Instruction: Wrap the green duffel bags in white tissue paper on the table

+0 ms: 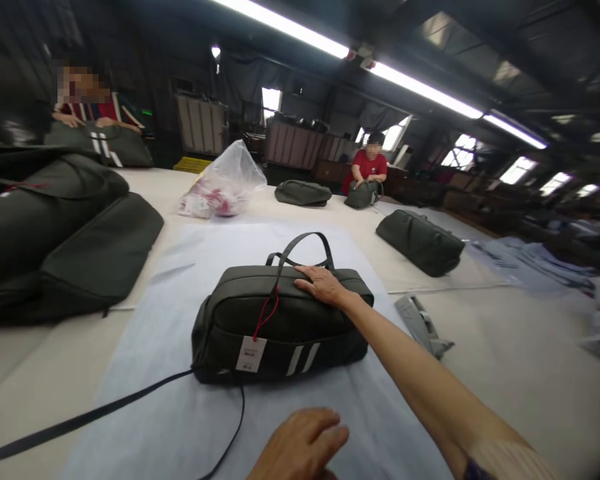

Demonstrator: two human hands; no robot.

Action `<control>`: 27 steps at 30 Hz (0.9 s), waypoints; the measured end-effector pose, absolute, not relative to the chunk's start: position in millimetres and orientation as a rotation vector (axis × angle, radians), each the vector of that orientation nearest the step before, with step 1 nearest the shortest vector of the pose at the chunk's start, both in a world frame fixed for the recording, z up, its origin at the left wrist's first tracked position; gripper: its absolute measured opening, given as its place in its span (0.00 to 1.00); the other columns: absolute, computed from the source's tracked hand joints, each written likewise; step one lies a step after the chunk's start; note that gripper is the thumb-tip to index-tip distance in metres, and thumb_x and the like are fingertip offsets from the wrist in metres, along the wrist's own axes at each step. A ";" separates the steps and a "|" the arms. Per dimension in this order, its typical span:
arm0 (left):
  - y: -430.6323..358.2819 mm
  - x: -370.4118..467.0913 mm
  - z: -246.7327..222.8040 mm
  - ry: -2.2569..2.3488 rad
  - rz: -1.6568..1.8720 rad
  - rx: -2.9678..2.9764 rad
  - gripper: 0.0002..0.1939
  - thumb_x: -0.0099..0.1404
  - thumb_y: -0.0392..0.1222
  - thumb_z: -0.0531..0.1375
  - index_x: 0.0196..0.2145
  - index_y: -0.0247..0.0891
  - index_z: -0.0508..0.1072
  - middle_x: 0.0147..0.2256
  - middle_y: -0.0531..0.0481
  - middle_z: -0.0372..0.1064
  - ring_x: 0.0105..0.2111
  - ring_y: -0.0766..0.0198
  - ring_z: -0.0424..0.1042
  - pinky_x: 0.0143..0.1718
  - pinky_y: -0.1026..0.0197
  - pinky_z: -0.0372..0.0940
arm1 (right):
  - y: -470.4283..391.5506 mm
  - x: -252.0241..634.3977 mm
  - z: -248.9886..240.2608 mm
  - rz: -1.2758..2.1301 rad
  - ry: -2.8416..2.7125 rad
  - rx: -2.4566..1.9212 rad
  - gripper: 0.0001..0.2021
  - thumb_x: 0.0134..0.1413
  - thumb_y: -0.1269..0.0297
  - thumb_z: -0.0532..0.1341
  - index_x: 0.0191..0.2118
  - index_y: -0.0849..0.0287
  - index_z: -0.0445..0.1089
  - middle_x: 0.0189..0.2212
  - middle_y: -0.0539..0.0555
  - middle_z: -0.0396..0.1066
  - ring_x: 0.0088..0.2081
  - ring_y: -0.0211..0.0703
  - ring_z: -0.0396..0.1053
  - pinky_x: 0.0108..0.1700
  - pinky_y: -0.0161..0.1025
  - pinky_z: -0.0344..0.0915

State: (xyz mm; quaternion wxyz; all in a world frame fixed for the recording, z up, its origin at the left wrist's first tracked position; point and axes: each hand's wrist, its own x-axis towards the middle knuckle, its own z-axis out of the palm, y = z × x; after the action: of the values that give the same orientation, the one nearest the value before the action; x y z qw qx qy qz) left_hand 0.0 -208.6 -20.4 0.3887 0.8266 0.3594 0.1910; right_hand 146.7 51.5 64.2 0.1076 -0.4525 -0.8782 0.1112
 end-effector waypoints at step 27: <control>114.1 3.6 84.3 2.344 0.434 1.710 0.24 0.68 0.48 0.58 0.58 0.36 0.64 0.61 0.39 0.58 0.60 0.47 0.59 0.59 0.36 0.55 | 24.4 144.2 56.7 0.167 -2.459 -1.281 0.29 0.63 0.42 0.50 0.63 0.52 0.59 0.59 0.57 0.65 0.59 0.52 0.60 0.63 0.53 0.51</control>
State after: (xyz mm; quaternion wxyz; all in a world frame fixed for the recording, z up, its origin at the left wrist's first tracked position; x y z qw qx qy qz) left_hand 3.6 114.1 84.3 0.1037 0.5797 0.7947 0.1472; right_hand 144.2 24.4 56.7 0.1807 -0.4536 -0.8707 0.0592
